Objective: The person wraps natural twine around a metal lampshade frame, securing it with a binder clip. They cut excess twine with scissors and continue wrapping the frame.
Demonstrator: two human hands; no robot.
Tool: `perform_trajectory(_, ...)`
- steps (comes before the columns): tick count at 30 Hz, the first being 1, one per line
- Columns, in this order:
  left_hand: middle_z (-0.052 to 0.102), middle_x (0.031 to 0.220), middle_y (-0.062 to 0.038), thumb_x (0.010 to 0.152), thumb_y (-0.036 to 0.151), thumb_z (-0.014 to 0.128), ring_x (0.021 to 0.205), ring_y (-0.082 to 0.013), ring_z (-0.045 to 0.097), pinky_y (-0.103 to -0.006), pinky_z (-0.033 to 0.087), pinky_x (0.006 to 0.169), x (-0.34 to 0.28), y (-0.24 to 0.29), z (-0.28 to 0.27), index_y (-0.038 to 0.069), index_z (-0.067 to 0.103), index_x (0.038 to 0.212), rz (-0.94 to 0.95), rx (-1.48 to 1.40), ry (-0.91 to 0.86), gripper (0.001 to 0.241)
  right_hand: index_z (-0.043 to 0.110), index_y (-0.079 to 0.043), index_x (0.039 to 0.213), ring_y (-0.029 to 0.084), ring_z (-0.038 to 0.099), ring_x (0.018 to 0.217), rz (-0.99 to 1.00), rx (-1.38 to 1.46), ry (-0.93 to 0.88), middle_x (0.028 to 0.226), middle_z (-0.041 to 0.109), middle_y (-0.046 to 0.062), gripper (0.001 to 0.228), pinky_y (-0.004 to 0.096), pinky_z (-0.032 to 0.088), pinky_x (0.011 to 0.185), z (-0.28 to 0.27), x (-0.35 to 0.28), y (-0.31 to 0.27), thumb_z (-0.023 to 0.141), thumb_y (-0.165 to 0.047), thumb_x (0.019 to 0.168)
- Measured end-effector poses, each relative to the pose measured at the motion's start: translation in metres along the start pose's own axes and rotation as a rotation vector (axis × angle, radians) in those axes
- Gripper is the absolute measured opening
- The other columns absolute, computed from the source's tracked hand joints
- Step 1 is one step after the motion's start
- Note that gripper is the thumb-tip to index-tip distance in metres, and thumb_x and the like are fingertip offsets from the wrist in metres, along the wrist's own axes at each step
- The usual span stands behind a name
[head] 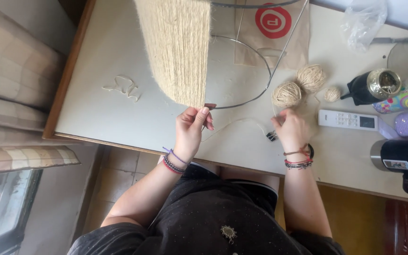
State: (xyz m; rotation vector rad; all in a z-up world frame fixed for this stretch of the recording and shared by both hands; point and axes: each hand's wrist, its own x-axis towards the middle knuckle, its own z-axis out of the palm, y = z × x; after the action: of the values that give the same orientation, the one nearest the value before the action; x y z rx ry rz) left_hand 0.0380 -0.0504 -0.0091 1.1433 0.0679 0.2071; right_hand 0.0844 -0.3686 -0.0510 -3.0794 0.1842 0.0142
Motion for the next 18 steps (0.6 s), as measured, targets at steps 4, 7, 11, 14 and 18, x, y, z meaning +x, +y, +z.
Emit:
perform_trajectory(4, 0.065, 0.064, -0.010, 0.104, 0.008, 0.059, 0.051, -0.0150, 0.065, -0.0281, 0.060, 0.054, -0.002, -0.004, -0.001, -0.007, 0.068, 0.091, -0.002, -0.007, -0.001, 0.022, 0.073, -0.026, 0.100, 0.030, 0.076, 0.086, 0.052, -0.004, -0.037, 0.087, 0.077, 0.002, 0.019, 0.044, 0.058, 0.077, 0.054, 0.028, 0.033, 0.066, -0.043, 0.094)
perform_trajectory(7, 0.065, 0.064, -0.010, 0.104, 0.009, 0.059, 0.050, -0.0155, 0.065, -0.0285, 0.059, 0.054, 0.000, -0.010, -0.003, -0.006, 0.068, 0.089, -0.009, -0.011, 0.002, 0.023, 0.072, -0.014, 0.108, 0.035, 0.073, 0.096, 0.048, 0.286, -0.043, 0.094, 0.075, 0.014, 0.024, 0.046, 0.056, 0.078, 0.013, 0.016, 0.019, 0.060, -0.033, 0.097)
perform_trajectory(11, 0.065, 0.063, -0.009, 0.104, 0.009, 0.060, 0.050, -0.0156, 0.066, -0.0281, 0.059, 0.054, -0.003, -0.008, 0.000, -0.003, 0.066, 0.085, -0.021, -0.024, -0.002, 0.023, 0.070, -0.008, 0.111, 0.016, 0.052, 0.092, -0.063, 1.228, -0.281, 0.104, 0.065, 0.010, 0.022, 0.027, 0.040, 0.071, -0.102, -0.031, -0.032, 0.053, -0.020, 0.104)
perform_trajectory(14, 0.066, 0.064, -0.010, 0.104, 0.010, 0.060, 0.050, -0.0155, 0.066, -0.0281, 0.059, 0.054, -0.002, -0.009, 0.003, -0.004, 0.067, 0.086, -0.025, -0.019, -0.010, 0.023, 0.072, -0.007, 0.123, 0.027, 0.059, 0.122, -0.359, 0.951, -0.284, 0.131, 0.066, 0.014, 0.027, 0.040, 0.052, 0.094, -0.082, -0.039, -0.020, 0.053, -0.013, 0.103)
perform_trajectory(18, 0.066, 0.064, -0.009, 0.104, 0.009, 0.061, 0.050, -0.0158, 0.066, -0.0276, 0.059, 0.054, -0.001, -0.012, -0.001, -0.002, 0.065, 0.082, -0.017, -0.026, -0.001, 0.025, 0.072, -0.017, 0.114, 0.034, 0.069, 0.106, -0.429, 0.357, -0.041, 0.115, 0.062, 0.008, 0.030, 0.043, 0.059, 0.088, -0.014, -0.054, 0.003, 0.075, -0.006, 0.086)
